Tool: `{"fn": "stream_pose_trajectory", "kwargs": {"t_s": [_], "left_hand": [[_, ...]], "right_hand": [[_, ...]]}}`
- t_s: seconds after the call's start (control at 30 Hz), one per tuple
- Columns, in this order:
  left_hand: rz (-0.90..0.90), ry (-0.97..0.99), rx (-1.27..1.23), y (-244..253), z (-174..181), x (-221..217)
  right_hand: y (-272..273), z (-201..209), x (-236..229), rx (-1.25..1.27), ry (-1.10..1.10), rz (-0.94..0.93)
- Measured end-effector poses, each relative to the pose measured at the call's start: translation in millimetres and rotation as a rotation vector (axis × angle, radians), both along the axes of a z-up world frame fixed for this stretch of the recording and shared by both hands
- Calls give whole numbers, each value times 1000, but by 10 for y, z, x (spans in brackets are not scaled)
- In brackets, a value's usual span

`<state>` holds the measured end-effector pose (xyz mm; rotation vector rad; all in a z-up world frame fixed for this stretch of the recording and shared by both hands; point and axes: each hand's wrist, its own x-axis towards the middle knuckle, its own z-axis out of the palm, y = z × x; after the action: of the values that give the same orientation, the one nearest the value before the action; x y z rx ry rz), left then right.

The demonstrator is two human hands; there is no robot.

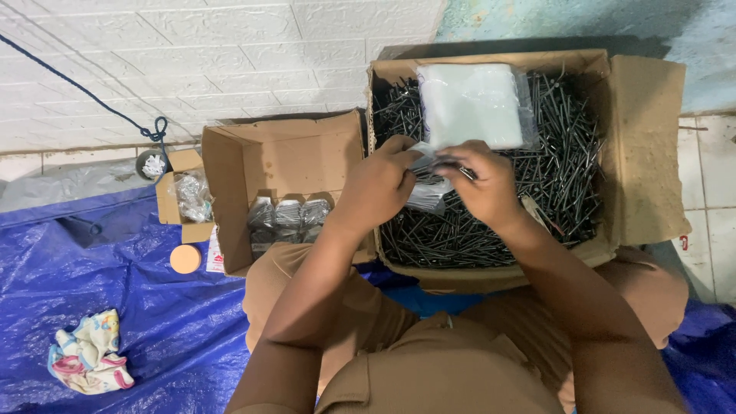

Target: The person is sitting on the floor, picking up metal nails from a large cardboard box and placing them into small clear plastic bags, then moving the filled bags to another box.

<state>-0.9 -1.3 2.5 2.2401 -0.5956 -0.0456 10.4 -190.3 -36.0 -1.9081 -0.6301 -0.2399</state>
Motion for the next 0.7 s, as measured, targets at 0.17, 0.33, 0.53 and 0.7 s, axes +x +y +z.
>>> {"fn": "stream_pose_trajectory", "kwargs": {"t_s": [0.17,0.33,0.53,0.7], "left_hand": [[14,11,-32,16,34,11],[13,24,-54,19,19,26],[23,32,-42,5,-1,42],[21,39,-11,7,2,37]], "right_hand": [[-9,-9,108,-422,-269,85],[-36,187,150,-595,-302,231],[53,395,156,-954,-135,284],[146,505,129,-1175,-207,334]]}}
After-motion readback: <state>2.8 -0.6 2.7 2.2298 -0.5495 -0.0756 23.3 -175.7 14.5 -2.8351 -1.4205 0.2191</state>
